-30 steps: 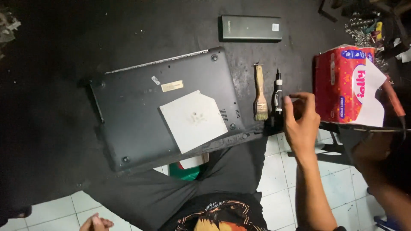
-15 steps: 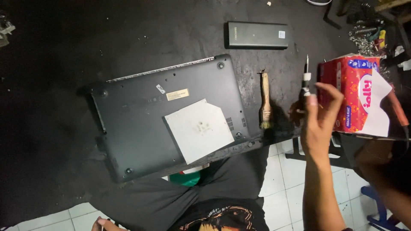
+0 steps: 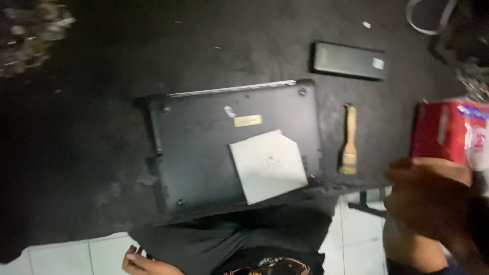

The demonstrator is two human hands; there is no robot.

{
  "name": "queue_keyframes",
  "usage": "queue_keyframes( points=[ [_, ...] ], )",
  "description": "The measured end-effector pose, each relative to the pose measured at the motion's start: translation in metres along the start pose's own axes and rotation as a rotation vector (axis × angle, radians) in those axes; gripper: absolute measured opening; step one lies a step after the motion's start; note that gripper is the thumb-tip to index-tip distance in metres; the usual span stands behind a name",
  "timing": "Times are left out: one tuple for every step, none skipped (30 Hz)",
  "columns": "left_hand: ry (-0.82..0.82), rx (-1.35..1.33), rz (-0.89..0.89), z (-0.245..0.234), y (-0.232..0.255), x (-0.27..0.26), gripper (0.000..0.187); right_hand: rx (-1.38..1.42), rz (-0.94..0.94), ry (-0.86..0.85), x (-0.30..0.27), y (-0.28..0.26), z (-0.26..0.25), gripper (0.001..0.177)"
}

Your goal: The person holds a silver hard drive, turning it over to inspect the sides and connectors. They then use a screwdriver to tighten screws on the hard drive casing.

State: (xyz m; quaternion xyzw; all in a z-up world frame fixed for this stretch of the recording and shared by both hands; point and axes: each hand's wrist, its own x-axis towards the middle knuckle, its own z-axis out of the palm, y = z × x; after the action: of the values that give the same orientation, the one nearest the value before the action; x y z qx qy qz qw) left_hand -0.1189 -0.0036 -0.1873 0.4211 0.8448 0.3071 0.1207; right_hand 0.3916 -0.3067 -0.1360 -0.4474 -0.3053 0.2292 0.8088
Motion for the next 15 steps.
queue_keyframes(
  points=[
    [0.024, 0.000, -0.013, -0.001, -0.003, 0.000, 0.050, 0.017, 0.007, -0.020, 0.032, 0.000, 0.030, 0.078],
    [-0.016, -0.012, -0.005, -0.001, -0.005, 0.000, 0.047, -0.177, -0.044, -0.193, 0.064, -0.001, 0.060, 0.071],
    [-0.065, -0.025, 0.009, -0.001, -0.007, 0.000, 0.045, -0.374, -0.107, -0.358, 0.091, -0.005, 0.091, 0.065],
    [-0.049, -0.026, 0.000, 0.000, -0.009, 0.001, 0.045, -0.361, -0.108, -0.371, 0.116, 0.018, 0.126, 0.065],
    [-0.076, -0.103, -0.037, 0.001, -0.010, 0.001, 0.043, -0.390, 0.022, -0.255, 0.138, 0.038, 0.162, 0.058],
    [-0.103, -0.181, -0.072, 0.003, -0.011, 0.002, 0.042, -0.419, 0.148, -0.136, 0.159, 0.058, 0.198, 0.070],
    [-0.093, -0.183, -0.077, 0.002, -0.007, 0.002, 0.042, -0.413, 0.148, -0.146, 0.189, 0.069, 0.242, 0.070],
    [-0.086, -0.185, -0.094, 0.002, -0.003, 0.002, 0.043, -0.609, 0.000, -0.063, 0.218, 0.080, 0.287, 0.045],
    [-0.084, -0.186, -0.110, 0.002, 0.001, 0.002, 0.045, -0.806, -0.152, 0.024, 0.246, 0.090, 0.331, 0.019],
    [-0.080, -0.187, -0.114, 0.003, -0.006, 0.002, 0.045, -0.804, -0.153, 0.018, 0.253, 0.112, 0.333, 0.019],
    [-0.077, -0.134, -0.068, 0.004, -0.012, 0.003, 0.041, -0.651, -0.057, -0.054, 0.261, 0.133, 0.335, 0.020],
    [-0.074, -0.080, -0.023, 0.005, -0.019, 0.003, 0.038, -0.498, 0.040, -0.123, 0.269, 0.155, 0.336, 0.039],
    [-0.073, -0.080, -0.028, 0.007, -0.027, 0.004, 0.038, -0.499, 0.041, -0.128, 0.272, 0.159, 0.343, 0.039],
    [-0.056, -0.063, 0.032, 0.010, -0.034, 0.005, 0.039, -0.546, 0.026, -0.175, 0.274, 0.162, 0.350, 0.029],
    [-0.039, -0.048, 0.092, 0.012, -0.041, 0.006, 0.040, -0.594, 0.010, -0.221, 0.277, 0.165, 0.356, 0.021]
  ],
)
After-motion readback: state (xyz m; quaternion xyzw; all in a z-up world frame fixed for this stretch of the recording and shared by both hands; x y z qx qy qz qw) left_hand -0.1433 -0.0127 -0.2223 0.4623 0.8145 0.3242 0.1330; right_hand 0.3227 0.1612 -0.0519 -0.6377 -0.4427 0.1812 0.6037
